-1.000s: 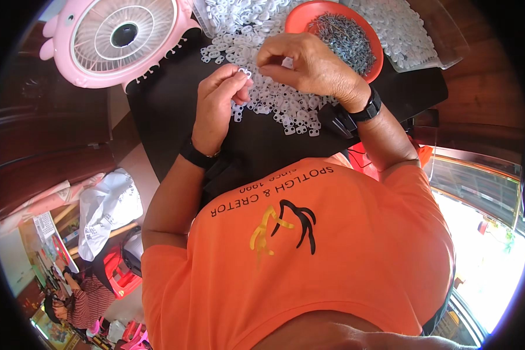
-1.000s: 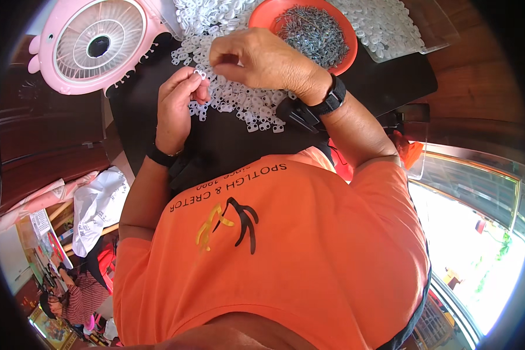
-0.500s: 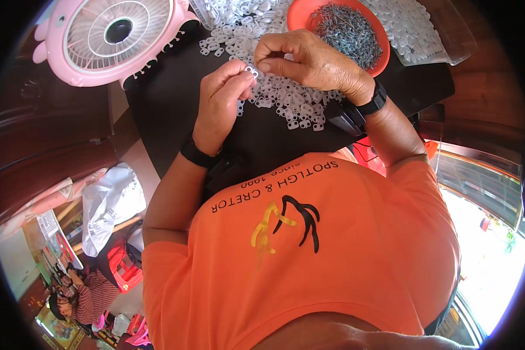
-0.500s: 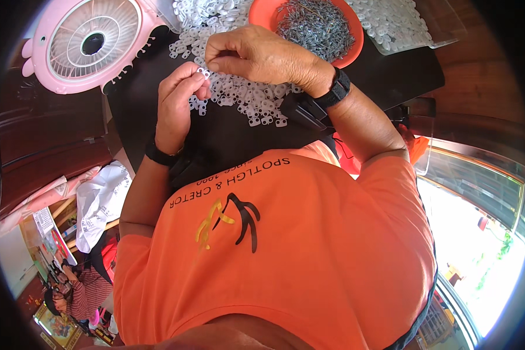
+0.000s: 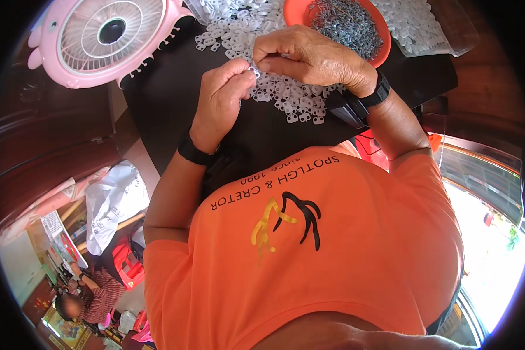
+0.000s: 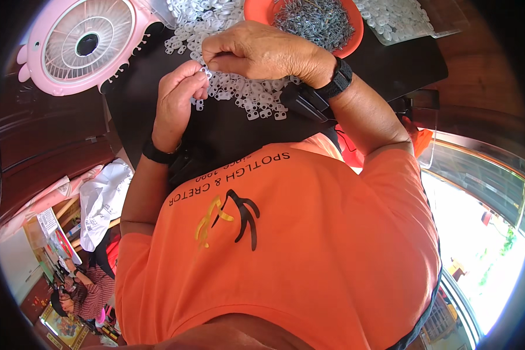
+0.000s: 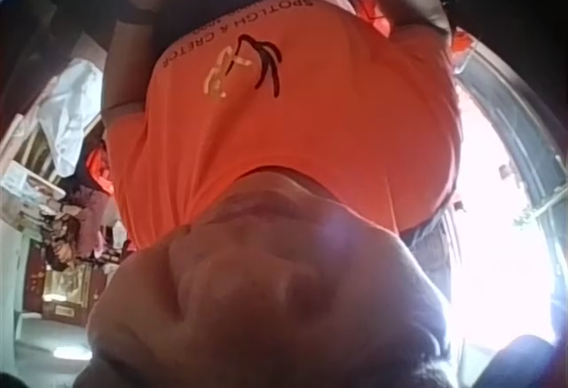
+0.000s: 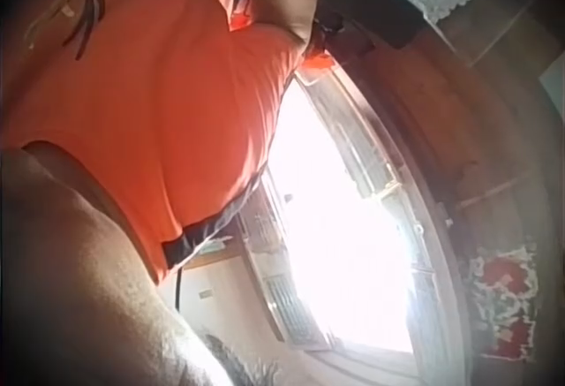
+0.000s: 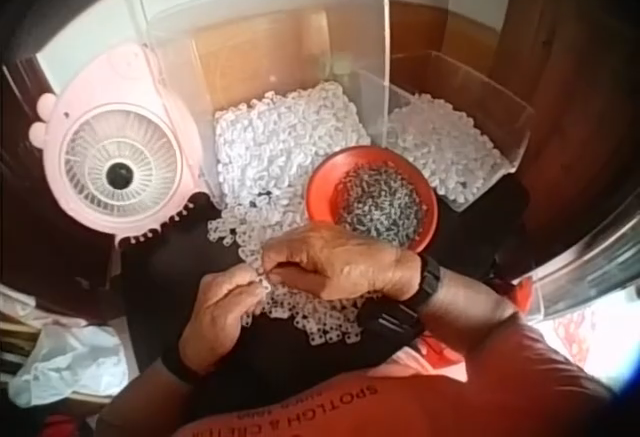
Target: Assembling small white plastic clips by hand at a workbench.
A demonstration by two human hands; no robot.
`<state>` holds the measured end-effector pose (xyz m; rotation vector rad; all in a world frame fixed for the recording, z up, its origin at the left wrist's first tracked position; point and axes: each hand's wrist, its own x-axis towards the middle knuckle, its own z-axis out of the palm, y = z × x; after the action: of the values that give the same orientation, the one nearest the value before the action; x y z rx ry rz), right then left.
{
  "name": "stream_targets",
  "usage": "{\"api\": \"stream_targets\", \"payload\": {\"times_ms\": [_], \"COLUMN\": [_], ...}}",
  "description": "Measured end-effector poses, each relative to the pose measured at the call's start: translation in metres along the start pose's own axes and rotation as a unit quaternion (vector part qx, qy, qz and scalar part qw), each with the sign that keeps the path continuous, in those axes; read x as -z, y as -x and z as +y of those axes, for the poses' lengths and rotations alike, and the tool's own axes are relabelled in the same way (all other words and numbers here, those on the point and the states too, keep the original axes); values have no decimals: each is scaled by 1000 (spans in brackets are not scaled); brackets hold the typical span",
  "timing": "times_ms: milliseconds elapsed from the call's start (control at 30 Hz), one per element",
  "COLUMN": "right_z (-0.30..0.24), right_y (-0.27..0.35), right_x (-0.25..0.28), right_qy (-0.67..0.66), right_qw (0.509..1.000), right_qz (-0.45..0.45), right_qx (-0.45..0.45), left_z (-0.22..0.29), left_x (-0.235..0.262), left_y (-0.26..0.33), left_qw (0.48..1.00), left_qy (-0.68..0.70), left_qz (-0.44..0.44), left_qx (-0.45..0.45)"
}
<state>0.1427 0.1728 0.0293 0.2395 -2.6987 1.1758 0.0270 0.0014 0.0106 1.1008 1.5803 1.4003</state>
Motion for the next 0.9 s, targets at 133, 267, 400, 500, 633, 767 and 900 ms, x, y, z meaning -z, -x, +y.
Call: {"api": "stream_targets", "payload": {"times_ms": [133,267,400,500,633,767,900], "right_z": [2,4,3,1,3,4,15], "right_y": [-1,-2,-1,0,-1,0,0], "right_x": [-3,-5,-7,-8,-6,-2,-1], "right_qy": [19,11,11,12,-3,-42,68], "right_qw": [1000,1000,999,999,1000,993,991], "right_qz": [12,16,28,27,17,103,109], "right_qx": [19,11,19,22,-17,-30,37], "left_z": [1,-4,-5,-6,-6,-7,-12], "left_x": [-6,-9,-11,-11,-9,-2,11], "left_y": [1,2,3,4,2,-2,-7], "left_qw": [999,999,998,998,996,995,992], "left_qy": [-6,20,32,35,61,65,95], "left_qz": [31,41,50,49,64,68,80], "left_qx": [-6,-3,-5,-1,9,20,10]}}
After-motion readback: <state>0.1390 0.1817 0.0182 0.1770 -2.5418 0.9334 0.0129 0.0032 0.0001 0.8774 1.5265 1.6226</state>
